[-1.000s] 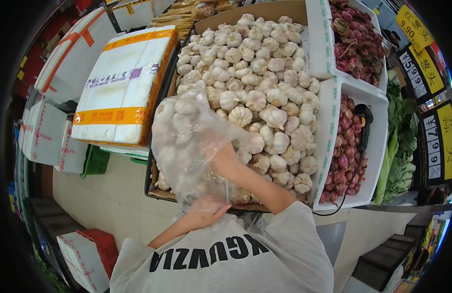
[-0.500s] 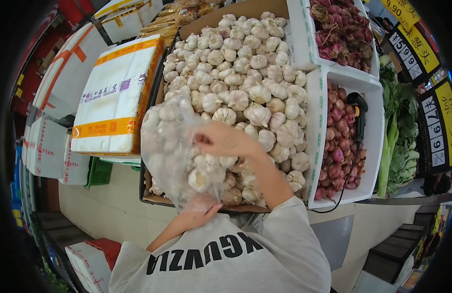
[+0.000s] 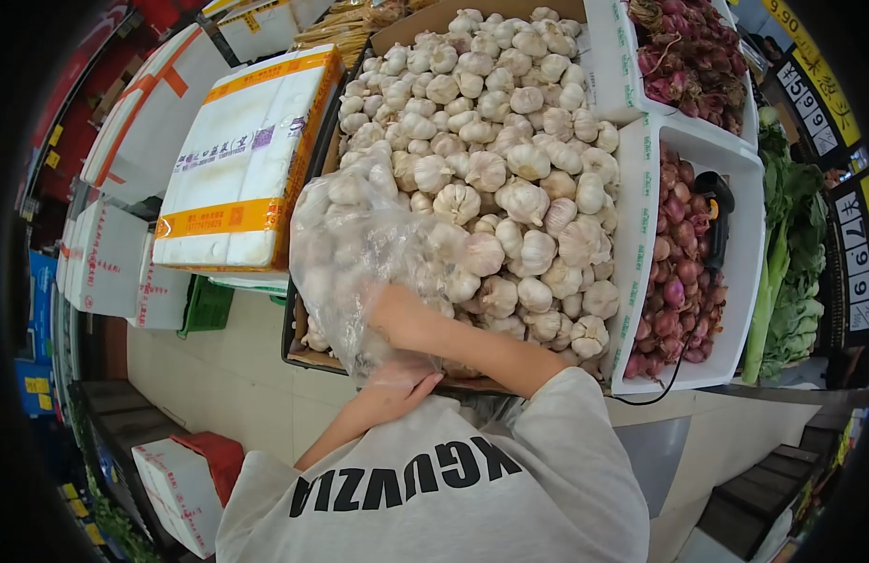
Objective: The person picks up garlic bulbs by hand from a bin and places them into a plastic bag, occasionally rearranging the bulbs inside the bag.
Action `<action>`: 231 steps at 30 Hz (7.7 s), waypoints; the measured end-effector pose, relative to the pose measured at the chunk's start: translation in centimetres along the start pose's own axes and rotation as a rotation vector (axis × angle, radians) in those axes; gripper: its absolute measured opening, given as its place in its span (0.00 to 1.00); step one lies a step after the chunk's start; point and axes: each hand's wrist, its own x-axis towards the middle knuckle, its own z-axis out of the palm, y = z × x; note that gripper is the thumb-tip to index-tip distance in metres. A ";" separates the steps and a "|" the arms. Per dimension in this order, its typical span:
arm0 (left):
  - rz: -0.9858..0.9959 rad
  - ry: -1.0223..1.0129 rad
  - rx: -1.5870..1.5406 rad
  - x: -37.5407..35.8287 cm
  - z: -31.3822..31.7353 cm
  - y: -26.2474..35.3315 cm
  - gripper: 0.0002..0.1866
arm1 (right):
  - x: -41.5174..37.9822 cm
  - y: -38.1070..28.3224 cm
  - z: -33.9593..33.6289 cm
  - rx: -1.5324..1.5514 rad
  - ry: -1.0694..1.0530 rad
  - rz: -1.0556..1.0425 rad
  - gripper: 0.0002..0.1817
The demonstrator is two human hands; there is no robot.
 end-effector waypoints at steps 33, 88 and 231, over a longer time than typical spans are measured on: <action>-0.050 0.090 0.000 0.1 0.8 0.5 0.12 | -2.7 2.8 -12.8 0.405 0.021 -0.147 0.13; -0.011 -0.053 0.037 1.0 0.4 -0.9 0.12 | -3.7 0.9 -17.4 0.447 -0.158 -0.224 0.31; -0.313 1.232 -0.096 0.9 -7.2 1.7 0.11 | 2.0 -1.4 -12.6 0.324 0.127 -0.175 0.11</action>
